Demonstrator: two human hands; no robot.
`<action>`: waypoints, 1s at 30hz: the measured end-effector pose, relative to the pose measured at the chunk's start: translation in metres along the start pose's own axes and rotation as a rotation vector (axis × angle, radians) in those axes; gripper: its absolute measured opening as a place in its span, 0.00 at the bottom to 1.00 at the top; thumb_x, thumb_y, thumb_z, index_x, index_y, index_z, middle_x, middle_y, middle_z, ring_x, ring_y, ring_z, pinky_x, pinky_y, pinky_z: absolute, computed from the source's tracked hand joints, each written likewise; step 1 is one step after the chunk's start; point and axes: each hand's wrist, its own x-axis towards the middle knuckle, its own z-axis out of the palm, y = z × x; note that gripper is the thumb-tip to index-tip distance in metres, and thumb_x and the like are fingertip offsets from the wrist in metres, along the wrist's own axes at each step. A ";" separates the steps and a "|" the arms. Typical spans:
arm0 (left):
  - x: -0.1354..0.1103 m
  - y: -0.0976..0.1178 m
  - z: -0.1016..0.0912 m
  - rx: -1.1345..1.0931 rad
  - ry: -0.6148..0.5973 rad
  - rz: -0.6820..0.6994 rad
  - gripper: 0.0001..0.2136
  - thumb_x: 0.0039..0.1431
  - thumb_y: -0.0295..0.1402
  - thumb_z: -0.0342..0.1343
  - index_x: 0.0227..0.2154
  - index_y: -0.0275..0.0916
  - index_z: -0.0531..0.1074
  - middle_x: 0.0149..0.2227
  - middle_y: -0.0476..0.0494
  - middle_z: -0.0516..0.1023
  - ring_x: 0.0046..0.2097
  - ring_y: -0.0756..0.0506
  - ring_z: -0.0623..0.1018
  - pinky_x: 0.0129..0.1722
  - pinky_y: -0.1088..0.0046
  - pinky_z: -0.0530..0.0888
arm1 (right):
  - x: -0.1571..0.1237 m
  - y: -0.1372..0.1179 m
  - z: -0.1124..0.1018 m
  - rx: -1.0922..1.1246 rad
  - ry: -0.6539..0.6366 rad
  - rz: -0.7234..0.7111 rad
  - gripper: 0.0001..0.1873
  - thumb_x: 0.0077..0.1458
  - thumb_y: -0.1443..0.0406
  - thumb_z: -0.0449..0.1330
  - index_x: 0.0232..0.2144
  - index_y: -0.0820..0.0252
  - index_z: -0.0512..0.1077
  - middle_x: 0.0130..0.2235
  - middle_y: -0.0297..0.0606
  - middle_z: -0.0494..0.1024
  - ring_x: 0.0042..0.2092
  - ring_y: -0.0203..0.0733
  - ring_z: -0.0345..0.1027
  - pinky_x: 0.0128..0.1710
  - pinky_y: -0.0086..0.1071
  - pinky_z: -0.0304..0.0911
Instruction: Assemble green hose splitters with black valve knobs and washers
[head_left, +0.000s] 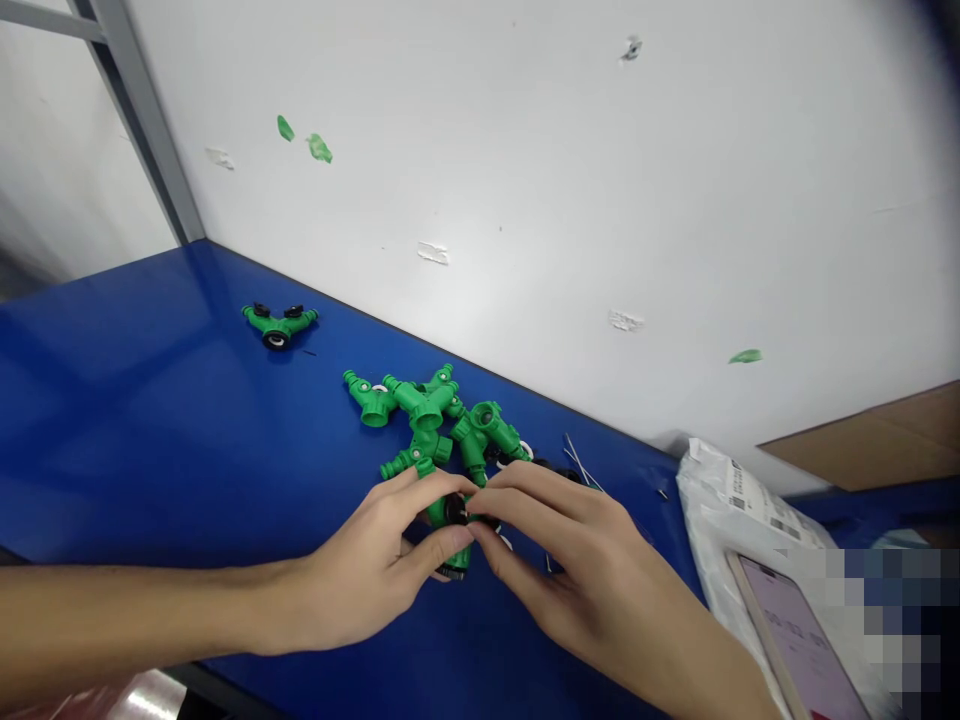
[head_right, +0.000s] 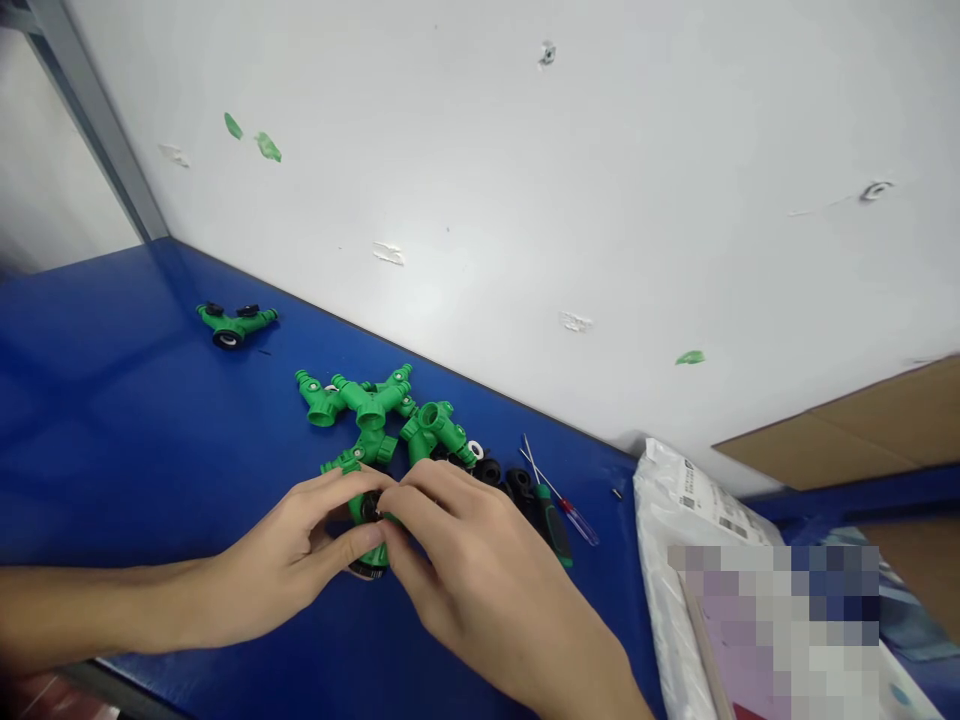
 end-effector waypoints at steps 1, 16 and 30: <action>0.000 0.001 0.000 0.015 -0.003 -0.001 0.18 0.67 0.44 0.49 0.54 0.43 0.70 0.46 0.42 0.70 0.39 0.48 0.75 0.36 0.72 0.80 | -0.001 0.000 0.000 0.002 -0.015 0.000 0.08 0.65 0.71 0.53 0.37 0.60 0.71 0.34 0.38 0.72 0.34 0.39 0.66 0.33 0.33 0.62; -0.001 -0.003 0.003 -0.202 -0.032 -0.073 0.21 0.66 0.43 0.51 0.58 0.41 0.67 0.54 0.38 0.65 0.43 0.45 0.78 0.43 0.63 0.84 | 0.001 -0.001 0.005 -0.184 0.002 -0.024 0.10 0.67 0.67 0.51 0.36 0.63 0.70 0.31 0.37 0.70 0.31 0.41 0.64 0.27 0.34 0.60; 0.003 -0.003 0.004 -0.269 -0.026 -0.079 0.20 0.65 0.44 0.54 0.55 0.42 0.69 0.50 0.42 0.66 0.42 0.46 0.77 0.43 0.60 0.85 | 0.002 -0.001 0.008 -0.266 -0.021 -0.045 0.12 0.68 0.68 0.48 0.35 0.63 0.70 0.30 0.38 0.71 0.30 0.41 0.66 0.26 0.33 0.61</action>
